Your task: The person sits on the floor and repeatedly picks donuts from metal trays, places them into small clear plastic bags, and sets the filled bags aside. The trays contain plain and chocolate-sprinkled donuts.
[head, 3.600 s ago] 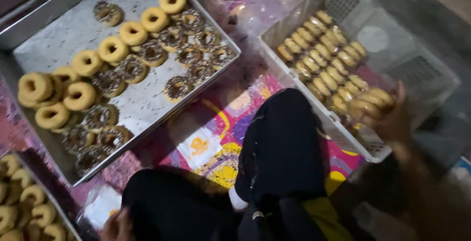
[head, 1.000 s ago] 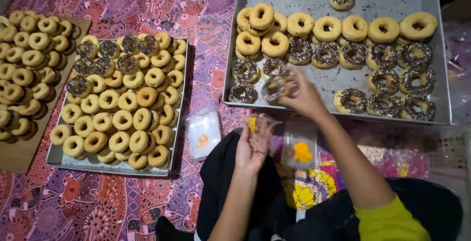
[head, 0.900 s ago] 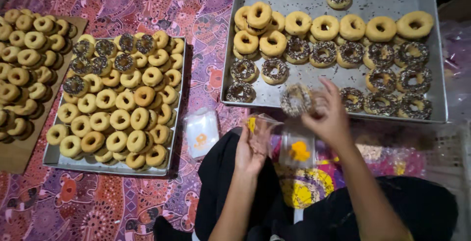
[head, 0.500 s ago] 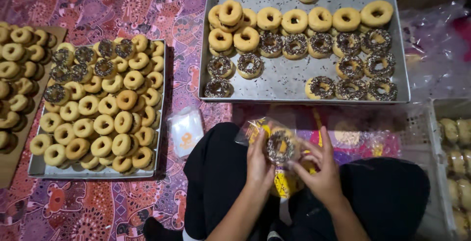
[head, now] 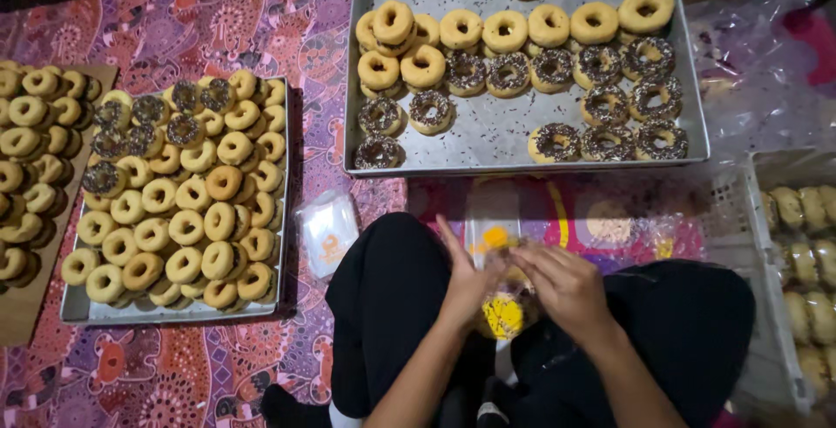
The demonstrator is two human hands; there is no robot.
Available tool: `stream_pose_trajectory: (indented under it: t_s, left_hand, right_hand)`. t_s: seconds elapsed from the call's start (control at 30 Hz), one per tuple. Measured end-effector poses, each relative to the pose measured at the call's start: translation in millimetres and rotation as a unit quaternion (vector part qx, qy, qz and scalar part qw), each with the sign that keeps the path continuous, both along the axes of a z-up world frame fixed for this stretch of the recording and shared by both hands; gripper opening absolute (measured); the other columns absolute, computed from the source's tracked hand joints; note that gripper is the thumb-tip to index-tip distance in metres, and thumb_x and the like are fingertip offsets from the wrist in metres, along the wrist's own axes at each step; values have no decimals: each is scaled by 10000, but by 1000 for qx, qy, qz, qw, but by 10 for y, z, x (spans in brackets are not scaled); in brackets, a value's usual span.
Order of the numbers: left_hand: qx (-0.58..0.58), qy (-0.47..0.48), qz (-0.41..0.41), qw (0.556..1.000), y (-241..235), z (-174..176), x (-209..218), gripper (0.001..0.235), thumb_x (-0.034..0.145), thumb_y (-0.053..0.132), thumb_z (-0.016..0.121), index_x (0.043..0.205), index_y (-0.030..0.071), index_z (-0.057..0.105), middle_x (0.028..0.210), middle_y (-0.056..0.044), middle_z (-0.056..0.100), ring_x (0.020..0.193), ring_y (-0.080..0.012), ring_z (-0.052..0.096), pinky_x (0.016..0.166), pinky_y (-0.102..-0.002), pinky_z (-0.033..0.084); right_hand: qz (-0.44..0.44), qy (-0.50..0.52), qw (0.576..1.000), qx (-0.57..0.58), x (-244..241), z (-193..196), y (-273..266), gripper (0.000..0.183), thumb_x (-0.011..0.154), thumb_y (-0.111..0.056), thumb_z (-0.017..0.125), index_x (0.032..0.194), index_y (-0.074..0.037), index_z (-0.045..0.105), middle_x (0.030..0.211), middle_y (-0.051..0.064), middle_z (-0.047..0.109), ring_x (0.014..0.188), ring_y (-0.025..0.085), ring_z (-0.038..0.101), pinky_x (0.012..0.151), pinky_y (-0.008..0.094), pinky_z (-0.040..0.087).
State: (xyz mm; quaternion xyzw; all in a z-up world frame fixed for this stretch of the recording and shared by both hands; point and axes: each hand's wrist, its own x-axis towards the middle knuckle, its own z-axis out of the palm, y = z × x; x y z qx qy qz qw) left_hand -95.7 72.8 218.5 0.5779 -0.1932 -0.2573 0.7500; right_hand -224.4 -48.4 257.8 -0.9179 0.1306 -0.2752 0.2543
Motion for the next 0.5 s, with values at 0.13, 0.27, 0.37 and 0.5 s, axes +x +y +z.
stream_pose_trajectory:
  t_s: [0.13, 0.27, 0.37, 0.5]
  left_hand:
    - [20, -70, -208, 975, 304, 198, -57, 889, 797, 139, 860, 1545, -39, 412, 1549, -189, 507, 1398, -235, 510, 1136, -365, 417]
    - [-2, 40, -209, 977, 437, 190, -96, 537, 928, 123, 760, 1398, -77, 595, 1330, -156, 687, 1220, -201, 653, 1062, -326, 520]
    - [2, 91, -159, 983, 328, 148, -137, 316, 1024, 149, 659, 1231, -85, 706, 1151, -137, 774, 1086, -194, 727, 991, -317, 573]
    - [114, 9, -201, 973, 361, 230, -270, 253, 1043, 158, 572, 1123, -26, 726, 919, -135, 767, 819, -188, 720, 767, -339, 560]
  right_hand:
    - [-76, 27, 981, 178, -36, -96, -7, 159, 951, -128, 673, 1022, -15, 760, 844, 111, 773, 737, 215, 782, 643, 318, 589]
    - [-119, 42, 960, 250, -122, 25, 34, 171, 972, -147, 663, 1029, -19, 761, 815, 112, 789, 700, 215, 799, 630, 304, 601]
    - [-108, -10, 985, 135, -220, 194, 26, 159, 948, -135, 696, 1054, -29, 748, 938, 130, 772, 830, 236, 770, 712, 321, 590]
    - [34, 38, 996, -78, -395, 286, 101, 341, 752, -108, 726, 1086, -52, 765, 921, 114, 716, 836, 268, 685, 723, 386, 560]
